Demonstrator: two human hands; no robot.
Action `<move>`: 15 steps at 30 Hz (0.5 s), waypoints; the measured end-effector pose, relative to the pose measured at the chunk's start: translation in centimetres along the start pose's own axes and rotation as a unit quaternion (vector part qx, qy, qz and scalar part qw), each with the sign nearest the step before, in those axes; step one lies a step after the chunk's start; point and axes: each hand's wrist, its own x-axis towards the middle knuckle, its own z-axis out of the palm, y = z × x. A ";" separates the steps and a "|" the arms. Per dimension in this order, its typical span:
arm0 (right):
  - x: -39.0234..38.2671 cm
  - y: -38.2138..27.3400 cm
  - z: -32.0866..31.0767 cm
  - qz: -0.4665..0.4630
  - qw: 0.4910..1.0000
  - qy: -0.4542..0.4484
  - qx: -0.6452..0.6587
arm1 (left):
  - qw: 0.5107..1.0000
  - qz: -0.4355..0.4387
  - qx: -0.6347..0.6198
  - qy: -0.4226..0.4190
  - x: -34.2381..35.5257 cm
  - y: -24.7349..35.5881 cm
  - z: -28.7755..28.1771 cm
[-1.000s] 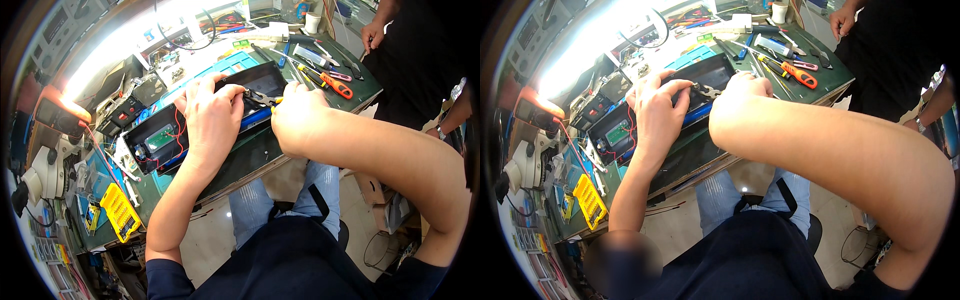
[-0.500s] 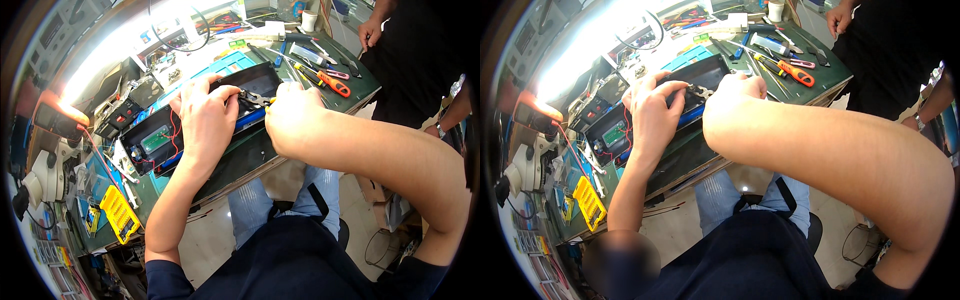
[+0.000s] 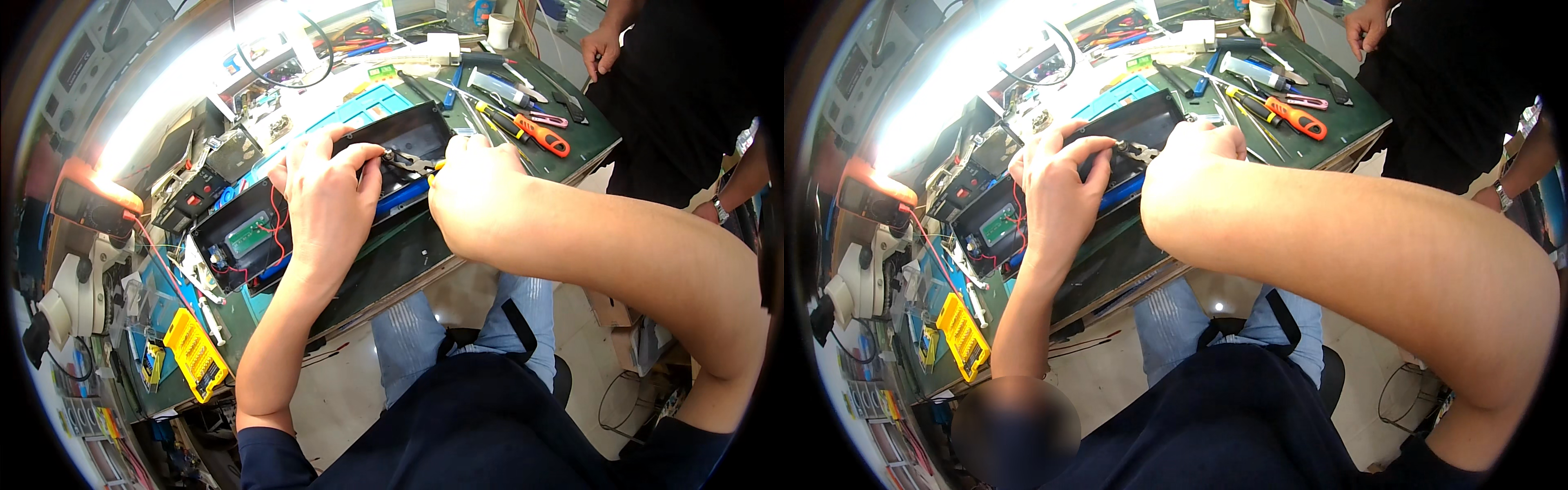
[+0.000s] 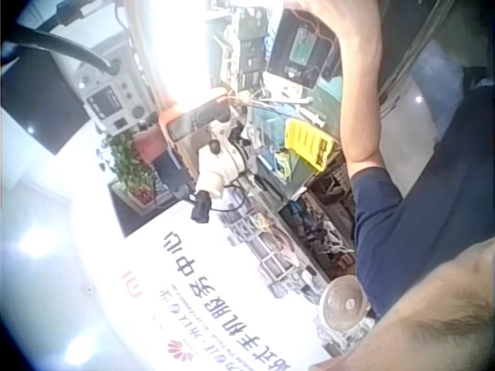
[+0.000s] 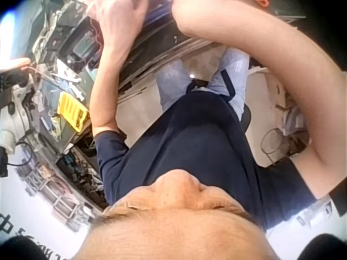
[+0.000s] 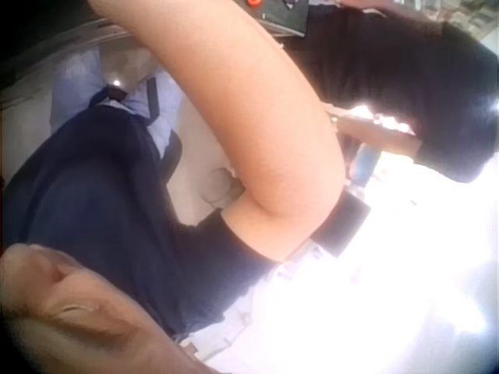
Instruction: The person disassembles a black handheld electronic device using a screwdriver and pliers. They remove the back cover to expose the internal battery and circuit board, then use pliers to manipulate a small component or wire near the battery connection.
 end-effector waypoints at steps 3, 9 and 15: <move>0.0 0.0 0.2 0.001 1.000 0.004 0.001 | 1.000 0.003 -0.002 -0.001 0.1 0.0 0.0; 0.5 1.2 0.8 -0.030 0.998 0.057 -0.029 | 1.000 -0.007 0.003 -0.017 0.1 0.0 -0.2; 0.7 2.0 1.9 -0.044 0.971 0.156 -0.174 | 1.000 0.007 0.002 -0.006 0.1 -0.1 -0.1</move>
